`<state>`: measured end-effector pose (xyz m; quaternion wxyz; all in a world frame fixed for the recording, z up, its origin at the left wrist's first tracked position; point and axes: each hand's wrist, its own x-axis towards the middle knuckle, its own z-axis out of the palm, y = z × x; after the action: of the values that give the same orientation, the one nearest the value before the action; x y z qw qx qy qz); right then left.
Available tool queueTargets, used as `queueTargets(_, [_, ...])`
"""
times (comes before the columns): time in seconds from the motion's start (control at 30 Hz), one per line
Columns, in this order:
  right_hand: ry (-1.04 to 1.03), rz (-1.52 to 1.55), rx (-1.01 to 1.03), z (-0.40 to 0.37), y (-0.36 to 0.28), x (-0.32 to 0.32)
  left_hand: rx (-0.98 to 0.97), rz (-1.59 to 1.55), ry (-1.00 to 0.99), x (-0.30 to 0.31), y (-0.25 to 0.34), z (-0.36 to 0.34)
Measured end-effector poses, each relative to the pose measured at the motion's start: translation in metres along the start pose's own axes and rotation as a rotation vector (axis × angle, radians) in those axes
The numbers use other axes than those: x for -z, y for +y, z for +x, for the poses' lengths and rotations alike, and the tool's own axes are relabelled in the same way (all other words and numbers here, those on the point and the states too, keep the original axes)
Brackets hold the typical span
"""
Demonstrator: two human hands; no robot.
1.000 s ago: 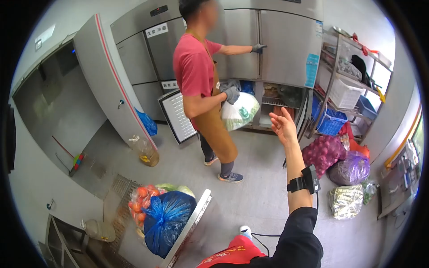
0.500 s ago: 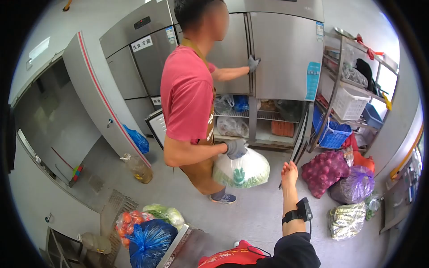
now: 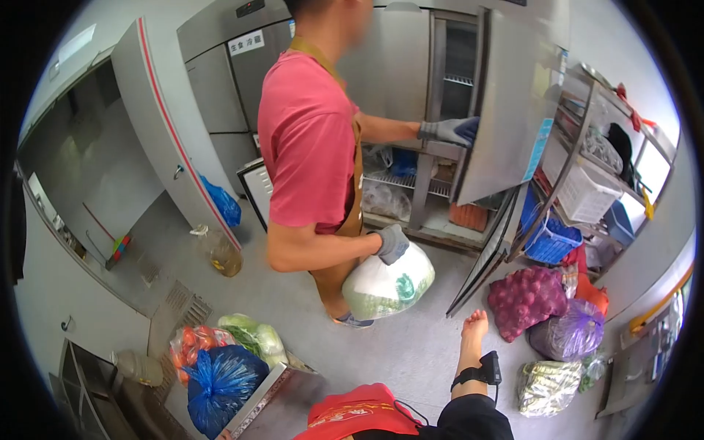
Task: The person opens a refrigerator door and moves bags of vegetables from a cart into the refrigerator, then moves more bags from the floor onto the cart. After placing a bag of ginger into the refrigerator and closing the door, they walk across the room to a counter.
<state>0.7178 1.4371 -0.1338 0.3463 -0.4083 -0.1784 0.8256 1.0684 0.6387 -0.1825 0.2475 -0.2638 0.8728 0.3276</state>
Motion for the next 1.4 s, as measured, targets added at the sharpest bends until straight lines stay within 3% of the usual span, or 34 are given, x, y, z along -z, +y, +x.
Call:
queueTargets(0.27, [-0.081,-0.112,-0.008,0.006,0.027,-0.003,-0.037,-0.355,-0.120,-0.001,-0.029,-0.001])
queueTargets(0.47, [-0.094,-0.168,0.004,0.000,0.037,-0.014,-0.342,0.440,0.178,-0.012,-0.028,-0.007])
queueTargets(0.57, [-0.117,-0.157,0.012,0.003,0.038,-0.021,-0.198,-0.343,0.224,-0.026,-0.032,0.013])
queueTargets(0.7, [-0.136,-0.164,0.010,0.004,0.038,-0.027,-0.054,-0.020,0.008,-0.010,-0.047,0.012])
queueTargets(0.9, [-0.108,-0.171,0.014,0.004,0.045,-0.033,0.098,-0.025,0.021,-0.003,-0.025,0.011])
queueTargets(1.4, [-0.185,-0.151,0.000,-0.005,0.048,-0.046,0.253,-0.020,0.080,0.010,0.013,-0.013])
